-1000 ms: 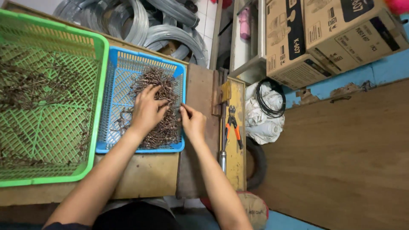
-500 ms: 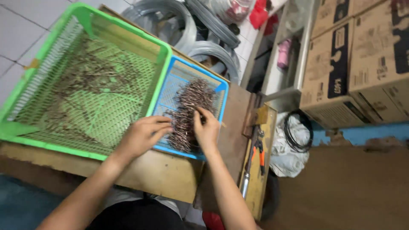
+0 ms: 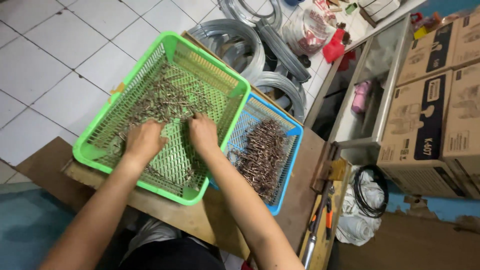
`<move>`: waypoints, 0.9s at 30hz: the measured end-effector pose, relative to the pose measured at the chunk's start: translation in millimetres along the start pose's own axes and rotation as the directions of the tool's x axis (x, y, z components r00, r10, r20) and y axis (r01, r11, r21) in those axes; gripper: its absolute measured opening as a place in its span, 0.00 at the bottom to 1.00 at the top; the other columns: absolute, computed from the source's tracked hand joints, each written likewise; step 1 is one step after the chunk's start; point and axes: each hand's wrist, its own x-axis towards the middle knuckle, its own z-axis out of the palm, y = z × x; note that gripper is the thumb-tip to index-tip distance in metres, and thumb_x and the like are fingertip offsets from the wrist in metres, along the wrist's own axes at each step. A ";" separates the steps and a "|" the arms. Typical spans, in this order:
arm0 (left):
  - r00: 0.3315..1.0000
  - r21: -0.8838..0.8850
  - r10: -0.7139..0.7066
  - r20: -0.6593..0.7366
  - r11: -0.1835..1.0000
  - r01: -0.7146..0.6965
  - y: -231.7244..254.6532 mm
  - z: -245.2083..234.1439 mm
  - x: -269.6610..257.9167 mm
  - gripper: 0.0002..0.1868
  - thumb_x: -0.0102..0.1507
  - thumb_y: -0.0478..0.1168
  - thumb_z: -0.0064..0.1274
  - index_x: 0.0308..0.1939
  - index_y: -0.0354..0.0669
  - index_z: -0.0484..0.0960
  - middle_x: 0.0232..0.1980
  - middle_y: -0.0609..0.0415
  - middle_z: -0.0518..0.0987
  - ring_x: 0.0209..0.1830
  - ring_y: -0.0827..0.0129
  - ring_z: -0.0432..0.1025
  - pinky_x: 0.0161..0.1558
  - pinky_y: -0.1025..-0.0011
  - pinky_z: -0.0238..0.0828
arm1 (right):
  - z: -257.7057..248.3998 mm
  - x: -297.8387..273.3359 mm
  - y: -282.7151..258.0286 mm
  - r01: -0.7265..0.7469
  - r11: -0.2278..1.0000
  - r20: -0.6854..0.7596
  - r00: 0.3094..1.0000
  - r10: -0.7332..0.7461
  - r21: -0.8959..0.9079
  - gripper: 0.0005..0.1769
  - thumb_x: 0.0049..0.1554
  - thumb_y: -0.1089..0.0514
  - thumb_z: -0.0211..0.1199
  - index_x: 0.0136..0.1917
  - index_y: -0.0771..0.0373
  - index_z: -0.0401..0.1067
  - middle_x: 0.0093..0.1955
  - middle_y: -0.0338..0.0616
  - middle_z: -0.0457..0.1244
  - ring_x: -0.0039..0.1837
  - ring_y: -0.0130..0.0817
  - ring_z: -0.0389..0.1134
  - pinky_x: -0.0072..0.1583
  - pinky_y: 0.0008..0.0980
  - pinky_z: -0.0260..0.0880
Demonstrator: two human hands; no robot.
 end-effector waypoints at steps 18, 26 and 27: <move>0.968 -0.412 0.019 -0.250 0.903 -0.124 -1.9 -15.9 -11.9 0.13 0.63 0.45 0.61 0.50 0.47 0.89 0.53 0.50 0.85 0.53 0.48 0.79 0.55 0.53 0.77 | -74.4 -2.7 -11.9 -0.350 0.549 0.134 0.909 0.394 0.759 0.12 0.53 0.46 0.74 0.46 0.52 0.80 0.41 0.44 0.70 0.48 0.45 0.75 0.48 0.39 0.76; 0.845 -0.525 0.215 -0.490 0.700 -0.483 83.4 -70.8 -18.2 0.15 0.61 0.44 0.67 0.51 0.48 0.88 0.57 0.50 0.84 0.60 0.49 0.76 0.60 0.51 0.70 | -97.6 -44.0 36.8 -0.325 -0.258 0.414 0.758 0.505 0.910 0.15 0.59 0.57 0.70 0.52 0.71 0.73 0.44 0.60 0.71 0.40 0.42 0.75 0.34 0.31 0.78; 0.819 -0.442 0.266 -0.508 0.736 -0.513 93.0 -74.4 -15.6 0.17 0.59 0.46 0.68 0.51 0.49 0.88 0.60 0.51 0.82 0.62 0.49 0.74 0.62 0.49 0.67 | -97.6 -46.9 45.0 -0.302 -0.257 0.395 0.758 0.520 0.918 0.15 0.61 0.56 0.68 0.52 0.71 0.74 0.44 0.62 0.71 0.39 0.43 0.75 0.32 0.31 0.77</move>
